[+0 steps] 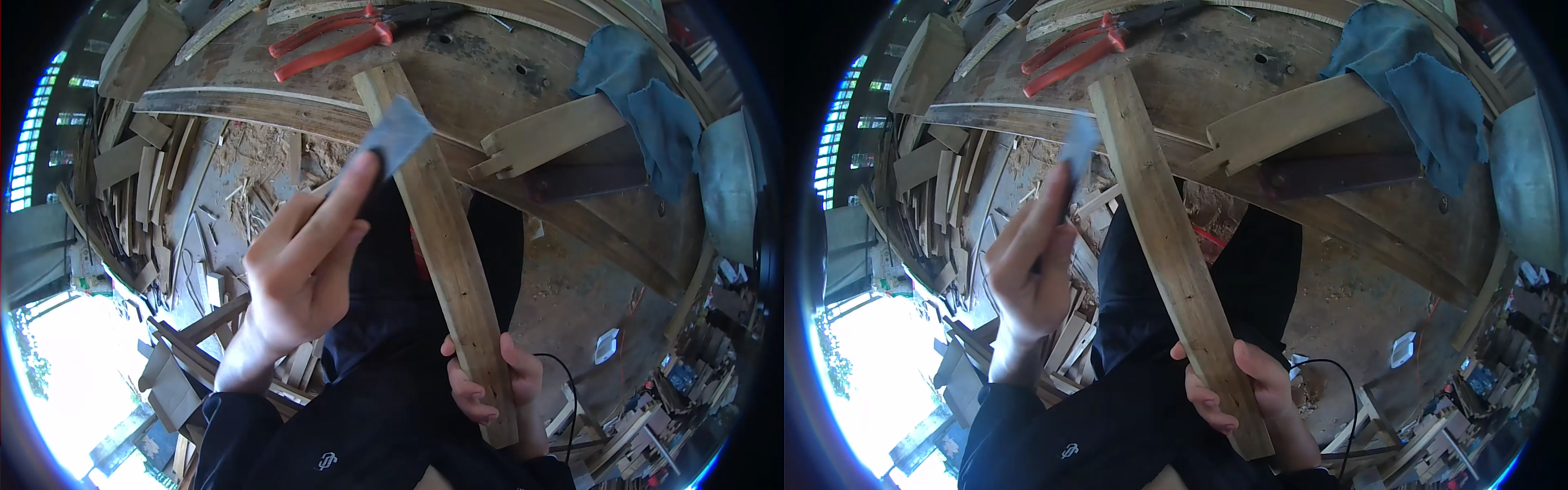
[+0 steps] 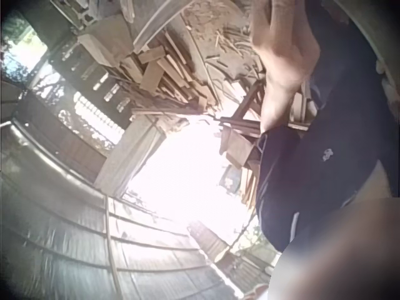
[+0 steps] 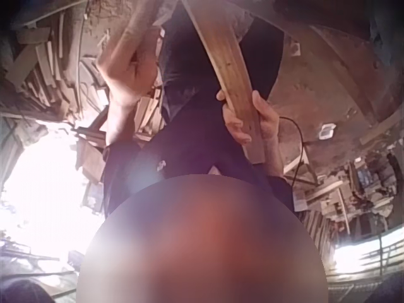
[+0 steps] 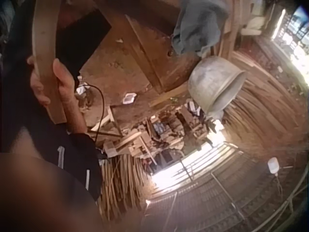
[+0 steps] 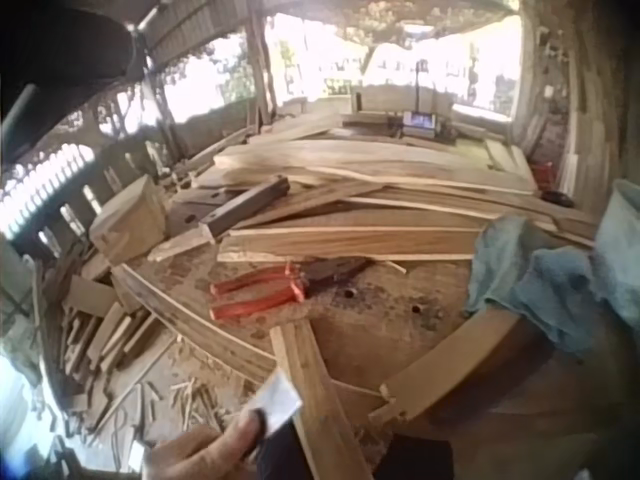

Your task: Use a wood rasp and pliers to shape and smooth a wooden piece.

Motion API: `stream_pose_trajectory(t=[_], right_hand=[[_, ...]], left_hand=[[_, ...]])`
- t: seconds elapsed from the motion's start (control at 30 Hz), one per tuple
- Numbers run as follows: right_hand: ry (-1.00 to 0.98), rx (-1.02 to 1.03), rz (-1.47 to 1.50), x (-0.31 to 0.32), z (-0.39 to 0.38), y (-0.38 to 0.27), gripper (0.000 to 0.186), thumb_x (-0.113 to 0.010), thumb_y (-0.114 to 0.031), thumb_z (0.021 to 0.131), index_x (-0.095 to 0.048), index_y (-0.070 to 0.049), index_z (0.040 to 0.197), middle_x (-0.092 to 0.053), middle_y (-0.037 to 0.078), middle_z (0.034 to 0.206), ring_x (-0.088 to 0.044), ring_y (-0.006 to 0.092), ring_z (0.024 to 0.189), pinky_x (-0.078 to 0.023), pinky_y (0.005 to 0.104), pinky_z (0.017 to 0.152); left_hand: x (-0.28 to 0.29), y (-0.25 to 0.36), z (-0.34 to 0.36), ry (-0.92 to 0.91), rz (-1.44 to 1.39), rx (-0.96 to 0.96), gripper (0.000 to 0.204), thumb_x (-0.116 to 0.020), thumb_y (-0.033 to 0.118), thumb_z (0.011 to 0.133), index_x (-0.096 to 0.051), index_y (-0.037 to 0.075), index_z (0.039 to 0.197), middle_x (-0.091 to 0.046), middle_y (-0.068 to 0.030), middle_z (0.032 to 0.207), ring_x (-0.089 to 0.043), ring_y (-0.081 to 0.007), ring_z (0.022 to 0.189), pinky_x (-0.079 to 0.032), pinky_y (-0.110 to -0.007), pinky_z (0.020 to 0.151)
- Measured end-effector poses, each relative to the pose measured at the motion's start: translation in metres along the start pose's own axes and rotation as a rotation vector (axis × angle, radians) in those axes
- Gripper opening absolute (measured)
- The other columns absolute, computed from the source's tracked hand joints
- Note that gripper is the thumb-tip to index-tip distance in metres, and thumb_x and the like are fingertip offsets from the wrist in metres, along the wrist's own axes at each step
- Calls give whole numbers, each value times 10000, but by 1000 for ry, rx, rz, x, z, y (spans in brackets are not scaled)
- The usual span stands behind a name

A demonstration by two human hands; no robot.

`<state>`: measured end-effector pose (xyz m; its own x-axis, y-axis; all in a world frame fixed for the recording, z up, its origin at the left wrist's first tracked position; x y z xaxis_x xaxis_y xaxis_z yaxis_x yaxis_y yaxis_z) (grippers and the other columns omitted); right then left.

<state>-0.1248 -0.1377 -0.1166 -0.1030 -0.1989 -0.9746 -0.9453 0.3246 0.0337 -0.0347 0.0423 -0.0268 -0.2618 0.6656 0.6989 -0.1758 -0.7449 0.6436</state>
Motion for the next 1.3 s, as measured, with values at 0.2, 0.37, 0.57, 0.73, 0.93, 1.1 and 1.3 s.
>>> stream_pose_trajectory(t=[0.2,0.37,0.57,0.73,0.93,1.1,1.3], right_hand=[[-9,-7,-23,6,3,-6,694,-281,-541,1008,-263,66,1344,-470,101,756,-492,137,443,-452,262,383],[-3,27,41,2,4,-5,697,-322,-495,1015,-295,120,1342,-524,114,776,-528,127,465,-477,247,393],[9,4,-1,14,-8,-16,692,-287,-507,1017,-261,100,1347,-502,133,766,-518,129,455,-458,253,378],[45,2,-107,20,-6,-20,705,-298,-498,1017,-274,120,1355,-512,130,746,-509,116,442,-440,239,371],[104,26,-202,26,-3,-23,723,-352,-514,1004,-311,119,1352,-506,101,711,-444,85,421,-380,223,365],[78,54,-185,31,-1,-24,703,-409,-462,999,-326,135,1361,-488,82,699,-388,62,434,-342,191,385],[49,55,-166,30,-2,-24,704,-392,-464,1005,-329,140,1362,-464,51,669,-370,55,429,-315,194,381]], left_hand=[[-7,5,1,18,112,-128,539,-659,-58,810,-574,44,1333,-580,-114,762,-525,-156,584,-445,-304,505],[24,19,-22,334,-21,-342,476,-653,-88,796,-615,1,1262,-609,-141,826,-545,-175,602,-456,-260,508],[-7,-9,0,-102,94,-125,517,-694,-18,795,-631,124,1288,-517,-78,725,-496,-182,521,-432,-301,484],[-8,-16,-6,-190,135,5,512,-677,21,832,-608,162,1319,-509,-84,748,-508,-183,511,-434,-329,473],[-18,-7,8,-345,255,37,545,-667,37,848,-576,218,1353,-488,-88,765,-512,-206,523,-442,-362,494],[-23,-6,12,-359,180,36,527,-660,25,851,-579,177,1349,-491,-91,737,-517,-219,555,-443,-359,510],[-26,-4,15,-410,73,107,503,-647,-2,855,-578,113,1339,-491,-96,686,-497,-218,566,-426,-348,542]])
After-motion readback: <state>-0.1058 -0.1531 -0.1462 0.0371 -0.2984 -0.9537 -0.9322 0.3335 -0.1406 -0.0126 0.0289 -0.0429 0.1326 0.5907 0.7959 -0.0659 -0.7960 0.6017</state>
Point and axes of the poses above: each hand's wrist, its own z-axis towards the middle knuckle, its own x-axis out of the back of the hand, y = z × x, the point moved 10 cm from there along z, towards the middle knuckle
